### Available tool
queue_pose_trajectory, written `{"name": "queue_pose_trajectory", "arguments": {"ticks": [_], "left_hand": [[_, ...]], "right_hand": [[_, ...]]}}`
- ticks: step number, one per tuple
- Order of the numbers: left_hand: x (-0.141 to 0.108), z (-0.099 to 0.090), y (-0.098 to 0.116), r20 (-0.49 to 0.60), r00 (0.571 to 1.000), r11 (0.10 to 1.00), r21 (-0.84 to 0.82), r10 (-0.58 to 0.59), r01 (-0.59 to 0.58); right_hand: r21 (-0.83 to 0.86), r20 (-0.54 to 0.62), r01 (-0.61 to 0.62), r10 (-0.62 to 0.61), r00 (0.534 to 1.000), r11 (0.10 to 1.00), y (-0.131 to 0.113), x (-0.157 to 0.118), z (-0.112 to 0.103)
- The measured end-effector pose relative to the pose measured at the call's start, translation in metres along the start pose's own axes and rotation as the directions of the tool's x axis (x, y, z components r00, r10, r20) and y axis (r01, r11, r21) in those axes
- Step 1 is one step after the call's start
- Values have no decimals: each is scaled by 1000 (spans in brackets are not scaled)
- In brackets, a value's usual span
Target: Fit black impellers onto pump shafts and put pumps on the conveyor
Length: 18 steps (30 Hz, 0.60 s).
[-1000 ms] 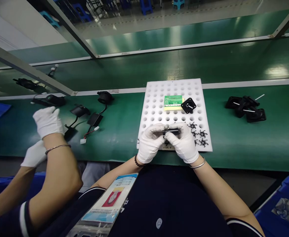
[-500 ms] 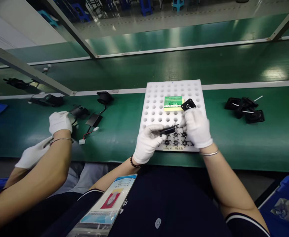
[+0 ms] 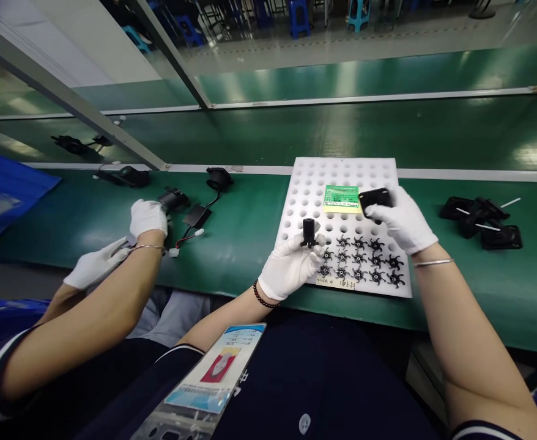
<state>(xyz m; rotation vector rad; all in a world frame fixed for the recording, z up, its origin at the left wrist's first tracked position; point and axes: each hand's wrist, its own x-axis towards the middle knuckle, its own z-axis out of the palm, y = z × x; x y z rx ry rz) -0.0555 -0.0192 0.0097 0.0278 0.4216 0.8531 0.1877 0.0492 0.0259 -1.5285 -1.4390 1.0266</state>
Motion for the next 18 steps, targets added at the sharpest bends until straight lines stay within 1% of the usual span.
{"name": "queue_pose_trajectory", "arguments": {"ticks": [1,2,3,4,5,8,11,13,16,18], "left_hand": [[0,-1,0,9,1000,999,34,-13,13],[1,-1,-1,19,999,997,77,-26,25],[1,-2,-1,30,999,992,125,-38,34],[1,-2,-2,42,998,984,174,-47,39],[2,-3,-4,52,997,974,221,-54,41],[2,-3,-8,77,994,949,313,-72,44],[1,-1,-12,101,994,933,359,-51,11],[0,0,-13,108,994,932,361,-28,-13],[2,3,-15,82,997,948,318,0,-26],[4,3,-15,60,996,944,317,72,-87]], "right_hand": [[226,16,-27,24,1000,974,-2,-9,1],[408,47,-62,47,998,911,-3,-19,2],[532,74,-90,60,995,842,-5,-28,4],[604,91,-108,67,994,790,-6,-37,7],[642,91,-114,73,993,758,-7,-45,10],[685,79,-102,66,995,721,-7,-67,20],[688,49,-69,49,998,723,-5,-81,32],[672,18,-36,33,999,739,-3,-87,40],[640,4,23,-32,999,768,-1,-92,51],[618,-18,77,-84,996,783,1,-95,57]]}}
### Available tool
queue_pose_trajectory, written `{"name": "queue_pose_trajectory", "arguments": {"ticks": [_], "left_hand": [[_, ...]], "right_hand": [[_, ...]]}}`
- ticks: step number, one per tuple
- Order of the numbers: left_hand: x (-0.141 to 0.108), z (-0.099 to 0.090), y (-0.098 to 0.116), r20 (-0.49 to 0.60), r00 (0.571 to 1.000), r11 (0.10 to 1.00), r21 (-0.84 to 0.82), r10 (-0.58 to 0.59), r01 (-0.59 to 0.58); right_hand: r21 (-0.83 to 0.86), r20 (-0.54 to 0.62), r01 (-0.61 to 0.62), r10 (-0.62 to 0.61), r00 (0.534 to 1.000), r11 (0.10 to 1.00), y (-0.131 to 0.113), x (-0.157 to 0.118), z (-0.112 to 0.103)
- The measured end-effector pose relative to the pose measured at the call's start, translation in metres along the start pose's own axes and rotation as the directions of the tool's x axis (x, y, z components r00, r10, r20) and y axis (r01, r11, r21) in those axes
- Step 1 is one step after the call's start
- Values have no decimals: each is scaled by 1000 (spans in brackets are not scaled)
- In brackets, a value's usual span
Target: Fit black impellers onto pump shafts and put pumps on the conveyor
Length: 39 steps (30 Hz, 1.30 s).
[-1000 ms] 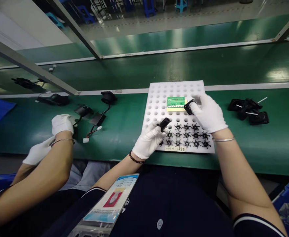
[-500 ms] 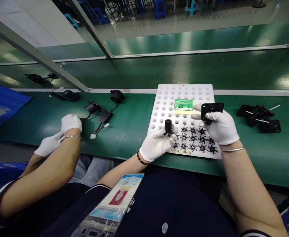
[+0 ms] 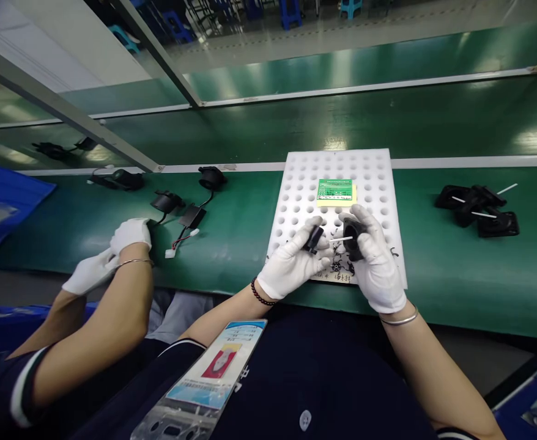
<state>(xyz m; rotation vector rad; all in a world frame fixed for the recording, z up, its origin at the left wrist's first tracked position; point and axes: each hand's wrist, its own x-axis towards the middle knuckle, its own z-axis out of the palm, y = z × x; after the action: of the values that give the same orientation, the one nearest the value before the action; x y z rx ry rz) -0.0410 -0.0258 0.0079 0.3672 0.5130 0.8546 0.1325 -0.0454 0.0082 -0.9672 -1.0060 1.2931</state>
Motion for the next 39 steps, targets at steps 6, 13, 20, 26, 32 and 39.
{"name": "queue_pose_trajectory", "arguments": {"ticks": [6,13,20,26,32,39], "left_hand": [[4,-9,2,-111,940,927,238,323,-290],[10,-5,-2,-154,961,966,157,231,-207],[8,6,-10,-153,970,982,26,188,-187],[10,2,-13,-200,958,978,22,206,-206],[10,-1,-18,-161,967,981,44,196,-191],[11,-10,-26,-45,838,793,355,543,-495]], "right_hand": [[-176,-24,102,-108,994,979,11,-13,0],[-482,87,249,-237,968,840,30,-24,7],[-687,124,455,-525,842,567,31,-13,7],[-668,117,481,-558,822,568,26,-10,2],[-692,200,535,-584,787,485,23,-9,0],[-433,-131,273,-359,924,859,28,-13,9]]}}
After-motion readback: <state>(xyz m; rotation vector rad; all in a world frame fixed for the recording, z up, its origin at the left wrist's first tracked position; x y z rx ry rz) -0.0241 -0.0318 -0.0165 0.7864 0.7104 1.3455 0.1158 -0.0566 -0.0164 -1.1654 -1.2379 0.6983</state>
